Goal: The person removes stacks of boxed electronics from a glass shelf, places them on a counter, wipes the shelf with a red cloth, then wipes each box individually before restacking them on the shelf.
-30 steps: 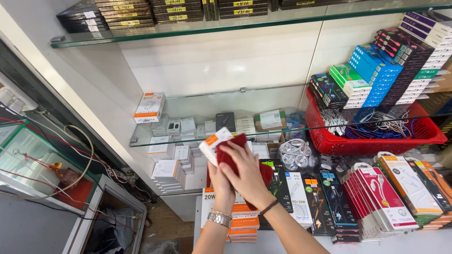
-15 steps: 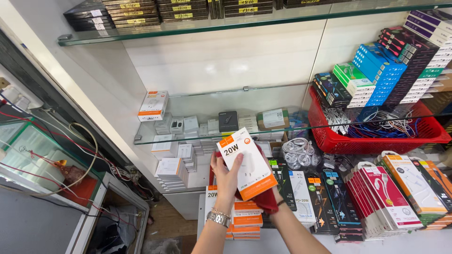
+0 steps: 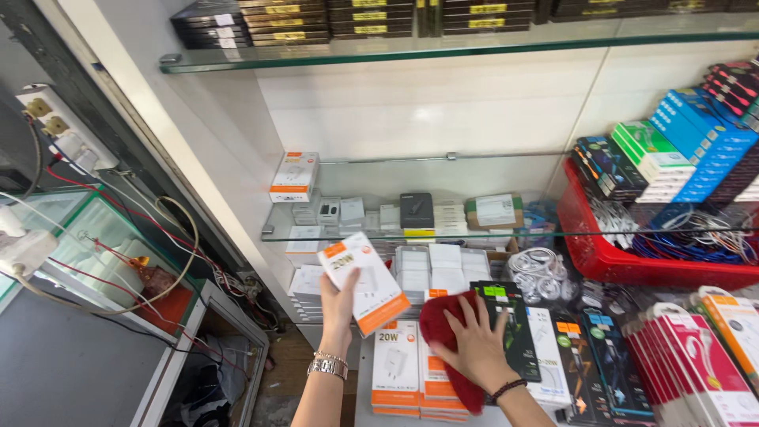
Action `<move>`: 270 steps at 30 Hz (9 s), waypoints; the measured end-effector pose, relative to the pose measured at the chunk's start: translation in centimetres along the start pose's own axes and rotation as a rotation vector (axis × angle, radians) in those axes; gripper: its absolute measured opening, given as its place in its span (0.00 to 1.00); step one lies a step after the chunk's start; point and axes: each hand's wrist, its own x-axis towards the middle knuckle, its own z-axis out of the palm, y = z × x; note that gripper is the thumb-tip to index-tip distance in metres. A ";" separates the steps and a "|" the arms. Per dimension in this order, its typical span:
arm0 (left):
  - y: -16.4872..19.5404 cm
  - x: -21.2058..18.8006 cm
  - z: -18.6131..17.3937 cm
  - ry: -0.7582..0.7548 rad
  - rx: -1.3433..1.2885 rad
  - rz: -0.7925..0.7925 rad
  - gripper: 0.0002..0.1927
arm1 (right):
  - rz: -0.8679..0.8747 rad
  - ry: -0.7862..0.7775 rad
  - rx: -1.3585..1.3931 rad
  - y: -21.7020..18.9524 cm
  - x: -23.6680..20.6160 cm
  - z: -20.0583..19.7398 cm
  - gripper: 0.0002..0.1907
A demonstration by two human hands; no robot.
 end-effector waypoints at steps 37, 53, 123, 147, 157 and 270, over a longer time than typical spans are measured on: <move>8.6 25.0 -5.9 -0.069 1.285 0.628 0.38 | 0.069 -0.388 0.833 -16.8 34.9 23.0 0.37; -8.8 5.1 6.7 -0.379 0.771 0.241 0.19 | -0.048 -0.543 0.109 1.9 10.5 1.4 0.35; -0.5 -5.9 8.5 0.002 -0.441 0.216 0.25 | 0.241 0.056 0.948 -2.1 3.4 -2.9 0.19; -5.4 -7.5 8.9 -0.450 -0.619 -0.521 0.31 | 0.434 0.068 1.456 0.6 7.2 -3.8 0.25; -3.0 -3.0 5.5 -0.009 -0.390 -0.212 0.32 | 0.497 -0.398 1.526 -1.1 1.0 -2.2 0.27; -5.3 -9.5 7.9 -0.394 0.049 -0.029 0.28 | 0.196 0.202 0.536 5.5 3.1 -3.8 0.22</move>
